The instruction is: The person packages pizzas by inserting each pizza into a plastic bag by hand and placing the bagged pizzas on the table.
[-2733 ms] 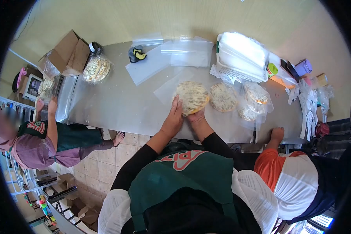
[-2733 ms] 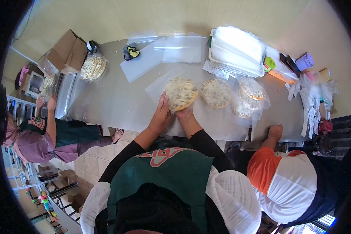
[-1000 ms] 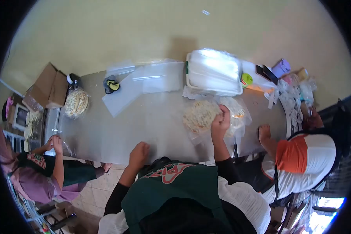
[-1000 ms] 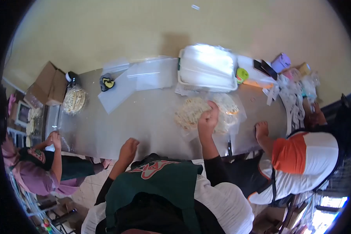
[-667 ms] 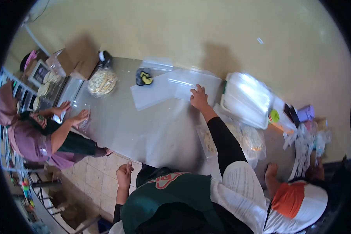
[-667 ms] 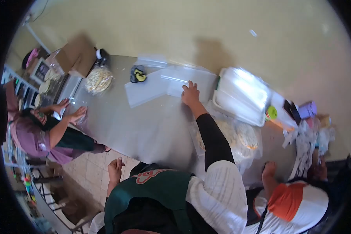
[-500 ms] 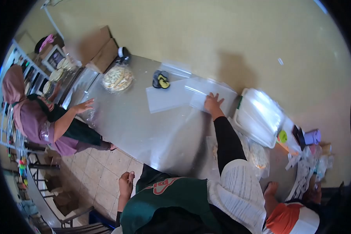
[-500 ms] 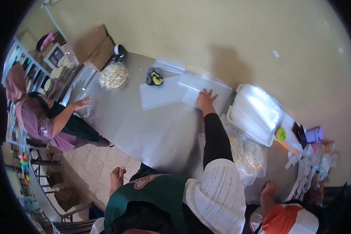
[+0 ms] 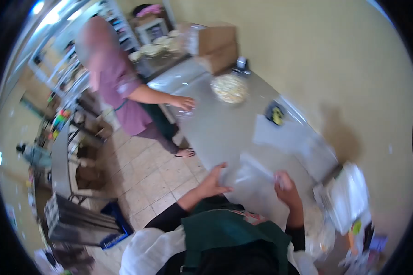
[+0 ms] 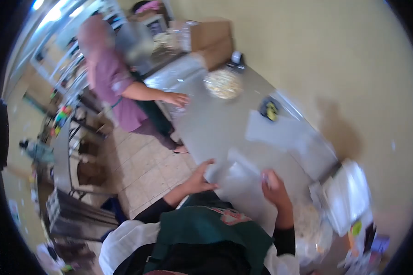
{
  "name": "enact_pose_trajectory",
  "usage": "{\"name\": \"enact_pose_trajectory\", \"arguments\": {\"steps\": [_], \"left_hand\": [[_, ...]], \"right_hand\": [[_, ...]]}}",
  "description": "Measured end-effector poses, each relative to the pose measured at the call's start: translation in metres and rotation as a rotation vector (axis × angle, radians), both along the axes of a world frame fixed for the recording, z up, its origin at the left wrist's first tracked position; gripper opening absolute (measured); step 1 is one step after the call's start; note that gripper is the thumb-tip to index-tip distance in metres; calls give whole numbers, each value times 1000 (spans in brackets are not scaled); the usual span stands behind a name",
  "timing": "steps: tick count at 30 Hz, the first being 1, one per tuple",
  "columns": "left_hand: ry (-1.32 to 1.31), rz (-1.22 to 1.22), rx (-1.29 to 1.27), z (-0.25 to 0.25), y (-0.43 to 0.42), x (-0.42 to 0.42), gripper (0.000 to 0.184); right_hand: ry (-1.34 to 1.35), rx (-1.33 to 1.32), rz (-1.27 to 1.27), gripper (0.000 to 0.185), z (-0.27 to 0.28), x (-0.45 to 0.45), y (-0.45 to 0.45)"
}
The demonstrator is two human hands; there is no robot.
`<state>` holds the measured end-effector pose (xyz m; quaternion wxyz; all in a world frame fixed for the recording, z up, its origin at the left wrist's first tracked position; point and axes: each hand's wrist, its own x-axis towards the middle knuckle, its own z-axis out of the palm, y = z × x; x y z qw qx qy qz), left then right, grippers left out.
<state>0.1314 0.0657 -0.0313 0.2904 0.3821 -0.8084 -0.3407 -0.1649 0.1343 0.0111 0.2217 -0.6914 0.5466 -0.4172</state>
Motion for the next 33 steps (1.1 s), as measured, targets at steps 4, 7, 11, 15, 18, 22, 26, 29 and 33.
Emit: {"name": "enact_pose_trajectory", "arguments": {"steps": [4,7,11,15,18,22,26,29,33], "left_hand": [[341,-79,353,-2,-10,-16,71],[570,4,612,9,-10,-11,57],[620,192,651,15,-8,22,45],[651,335,801,7,-7,54,31],[790,359,1133,24,-2,77,26],[783,378,1075,-1,-4,93,19],[824,317,818,21,-19,98,19],[726,169,649,37,-34,92,22],[200,23,467,67,-49,86,23]], "right_hand": [[-504,305,94,19,6,42,14],[-581,372,58,23,10,51,2],[-403,332,57,24,7,55,-26],[-335,305,72,24,0,73,-56],[-251,286,95,26,-6,90,-76],[26,2,25,26,-24,110,-95],[58,-69,-123,29,-39,128,-97],[-221,151,-53,28,-31,151,-90],[-624,382,96,19,-11,188,-100]]}}
